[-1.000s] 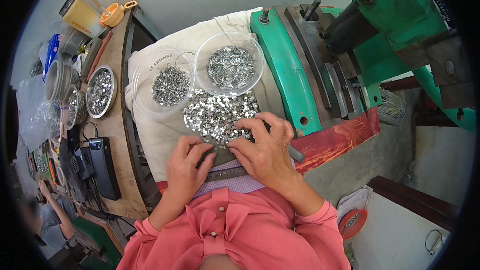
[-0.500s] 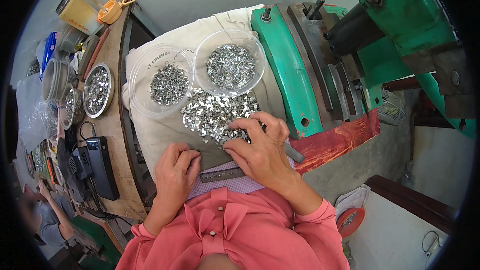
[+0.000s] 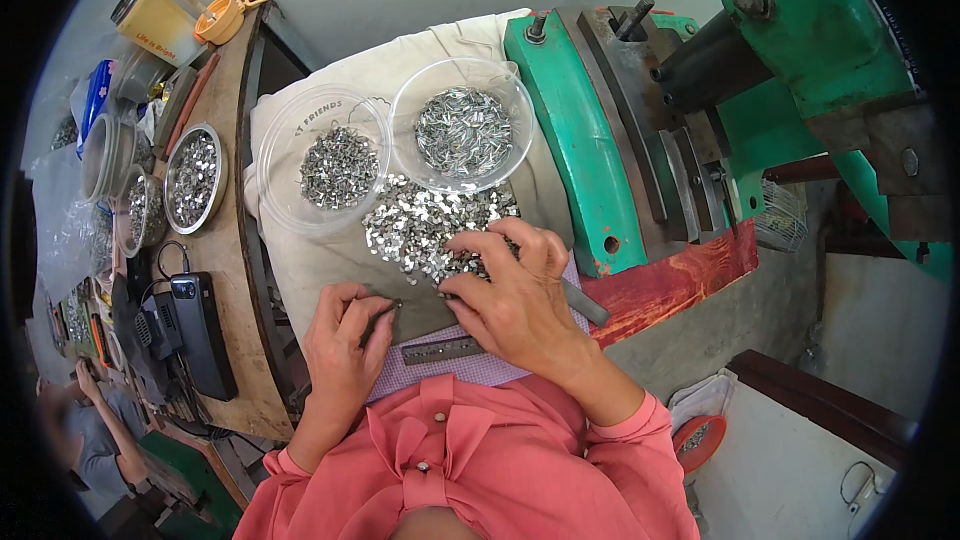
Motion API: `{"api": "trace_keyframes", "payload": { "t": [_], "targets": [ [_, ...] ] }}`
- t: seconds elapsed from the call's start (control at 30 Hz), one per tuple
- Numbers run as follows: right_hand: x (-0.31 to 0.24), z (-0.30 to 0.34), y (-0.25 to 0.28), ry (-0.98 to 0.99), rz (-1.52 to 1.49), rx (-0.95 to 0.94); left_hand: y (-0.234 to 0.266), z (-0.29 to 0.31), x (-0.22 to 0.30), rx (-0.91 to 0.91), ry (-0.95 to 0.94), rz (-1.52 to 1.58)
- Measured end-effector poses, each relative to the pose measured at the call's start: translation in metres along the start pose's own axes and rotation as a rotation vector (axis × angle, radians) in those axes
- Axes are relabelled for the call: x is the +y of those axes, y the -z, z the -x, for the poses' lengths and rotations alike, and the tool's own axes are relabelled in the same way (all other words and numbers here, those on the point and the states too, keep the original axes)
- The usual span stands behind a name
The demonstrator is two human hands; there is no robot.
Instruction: The person sorts small metal studs from plastic bowls and inserts them into a metal track by hand, then uses a press machine to secure them.
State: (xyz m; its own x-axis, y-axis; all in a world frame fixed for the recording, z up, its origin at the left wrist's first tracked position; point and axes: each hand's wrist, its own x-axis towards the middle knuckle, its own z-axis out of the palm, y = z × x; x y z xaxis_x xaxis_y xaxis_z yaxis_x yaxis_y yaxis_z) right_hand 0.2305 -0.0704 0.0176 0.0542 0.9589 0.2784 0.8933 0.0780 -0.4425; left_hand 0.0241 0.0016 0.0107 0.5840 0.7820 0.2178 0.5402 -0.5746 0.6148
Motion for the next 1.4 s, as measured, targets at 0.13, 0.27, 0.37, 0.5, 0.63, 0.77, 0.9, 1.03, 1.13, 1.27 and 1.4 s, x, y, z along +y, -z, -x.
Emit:
{"api": "trace_keyframes", "payload": {
  "t": [0.13, 0.27, 0.37, 0.5, 0.63, 0.77, 0.9, 1.03, 1.13, 1.27, 1.4],
  "targets": [
    [0.003, 0.004, 0.009, -0.069, 0.004, 0.003, -0.006, -0.006, 0.004, 0.001, -0.027, 0.01],
    [0.005, 0.013, 0.012, -0.117, 0.01, 0.027, -0.016, -0.014, 0.01, -0.007, -0.08, 0.005],
    [0.007, 0.022, 0.009, -0.134, 0.03, 0.072, -0.023, -0.019, 0.013, -0.009, -0.101, -0.022],
    [0.006, 0.024, 0.008, -0.142, 0.005, 0.114, -0.027, -0.021, 0.013, -0.013, -0.126, -0.06],
    [0.005, 0.023, 0.007, -0.124, 0.002, 0.113, -0.029, -0.021, 0.014, -0.008, -0.136, -0.062],
    [0.007, 0.023, 0.002, -0.109, -0.025, 0.114, -0.026, -0.02, 0.014, -0.016, -0.136, -0.053],
    [0.007, 0.019, 0.001, -0.051, -0.041, 0.088, -0.017, -0.014, 0.011, -0.038, -0.11, -0.029],
    [0.007, 0.011, 0.0, 0.015, -0.059, 0.053, -0.006, -0.007, 0.008, -0.054, -0.069, -0.047],
    [0.005, 0.005, -0.004, 0.066, -0.035, 0.026, -0.002, -0.002, 0.004, -0.038, -0.013, -0.043],
    [0.001, -0.001, -0.008, 0.078, -0.032, -0.021, -0.003, 0.0, 0.002, -0.004, 0.01, 0.002],
    [-0.003, -0.005, -0.011, 0.102, -0.016, -0.007, -0.006, 0.001, 0.003, 0.006, 0.01, 0.008]
  ]
}}
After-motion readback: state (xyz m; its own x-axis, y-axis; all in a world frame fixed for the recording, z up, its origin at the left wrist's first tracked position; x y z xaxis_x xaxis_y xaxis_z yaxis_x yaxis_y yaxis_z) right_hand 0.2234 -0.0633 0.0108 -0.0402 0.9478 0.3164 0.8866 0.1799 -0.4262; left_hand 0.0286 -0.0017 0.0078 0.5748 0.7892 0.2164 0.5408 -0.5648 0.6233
